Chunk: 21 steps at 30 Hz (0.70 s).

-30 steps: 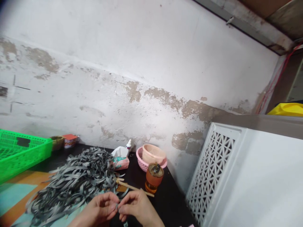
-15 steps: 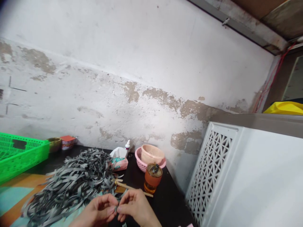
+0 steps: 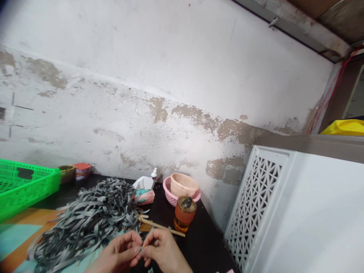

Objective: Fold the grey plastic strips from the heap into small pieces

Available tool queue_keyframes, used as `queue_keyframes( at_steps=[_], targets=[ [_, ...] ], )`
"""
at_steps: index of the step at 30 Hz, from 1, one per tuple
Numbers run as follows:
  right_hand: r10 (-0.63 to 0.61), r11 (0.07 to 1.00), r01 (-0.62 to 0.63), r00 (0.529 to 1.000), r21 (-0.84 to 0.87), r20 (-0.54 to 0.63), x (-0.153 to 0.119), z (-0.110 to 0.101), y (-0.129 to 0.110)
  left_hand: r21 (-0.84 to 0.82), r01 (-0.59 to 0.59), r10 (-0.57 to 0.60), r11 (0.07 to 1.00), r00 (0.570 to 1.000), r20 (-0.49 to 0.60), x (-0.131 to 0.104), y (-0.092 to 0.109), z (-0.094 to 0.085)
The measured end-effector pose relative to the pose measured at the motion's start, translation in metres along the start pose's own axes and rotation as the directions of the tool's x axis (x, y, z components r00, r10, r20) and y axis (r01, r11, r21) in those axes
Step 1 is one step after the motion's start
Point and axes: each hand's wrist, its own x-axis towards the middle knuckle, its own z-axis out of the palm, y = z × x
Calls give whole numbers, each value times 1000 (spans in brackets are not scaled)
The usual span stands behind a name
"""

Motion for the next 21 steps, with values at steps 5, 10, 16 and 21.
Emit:
queue_keyframes(
  at_steps=[5,10,16,21],
  targets=[
    [-63,996,64,998,60,-26,0,6,-4,-64,19,-21,998,999,-29,0,1,1],
    [-261,965,260,965,-17,-7,0,5,-2,-156,104,-124,982,984,-126,-4,8,5],
    [-318,945,316,948,90,4,1,5,-5,-292,35,-107,956,966,-236,-6,20,3],
    [-313,935,306,950,180,8,1,6,-8,-334,-10,-101,943,945,-311,-6,21,6]
  ],
)
